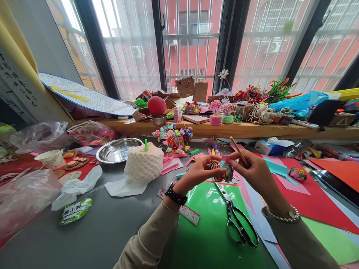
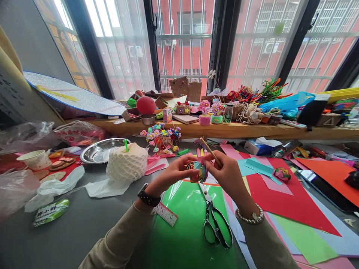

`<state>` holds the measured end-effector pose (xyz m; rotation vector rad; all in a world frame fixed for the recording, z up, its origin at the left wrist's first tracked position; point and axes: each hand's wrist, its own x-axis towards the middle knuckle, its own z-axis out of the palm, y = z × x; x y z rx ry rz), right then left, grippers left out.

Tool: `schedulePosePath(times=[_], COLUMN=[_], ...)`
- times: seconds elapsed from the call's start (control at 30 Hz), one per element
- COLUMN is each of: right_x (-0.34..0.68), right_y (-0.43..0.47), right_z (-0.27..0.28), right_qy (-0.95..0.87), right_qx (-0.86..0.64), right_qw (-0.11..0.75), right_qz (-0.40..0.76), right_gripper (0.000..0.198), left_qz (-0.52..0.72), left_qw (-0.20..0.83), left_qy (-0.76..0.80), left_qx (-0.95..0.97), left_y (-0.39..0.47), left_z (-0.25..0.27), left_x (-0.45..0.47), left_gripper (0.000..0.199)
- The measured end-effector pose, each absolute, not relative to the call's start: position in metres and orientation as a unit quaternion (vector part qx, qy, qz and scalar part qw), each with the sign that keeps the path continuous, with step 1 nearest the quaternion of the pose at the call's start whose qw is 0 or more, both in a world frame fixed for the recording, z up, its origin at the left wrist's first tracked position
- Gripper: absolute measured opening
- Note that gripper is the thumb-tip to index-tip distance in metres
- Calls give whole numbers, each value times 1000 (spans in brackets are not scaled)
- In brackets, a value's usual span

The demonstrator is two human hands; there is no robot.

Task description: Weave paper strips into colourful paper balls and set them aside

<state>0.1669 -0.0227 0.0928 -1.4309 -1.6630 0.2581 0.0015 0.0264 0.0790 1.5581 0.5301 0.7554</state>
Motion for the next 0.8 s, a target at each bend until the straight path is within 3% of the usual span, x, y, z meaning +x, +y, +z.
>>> schedulePosePath(times=[0.43,0.8], right_x=[168,159], right_y=[-21,-26], right_z=[95,94], right_qy=[-710,-738], right_qx=[-578,-557], right_qw=[388,377], right_qz=[100,-53], right_gripper=[28,17], left_qz=[322,325], left_qw=[441,470], left_qy=[294,270], left_qx=[784,774], left_y=[22,16], left_z=[82,90], left_x=[0,-2], left_gripper=[39,46])
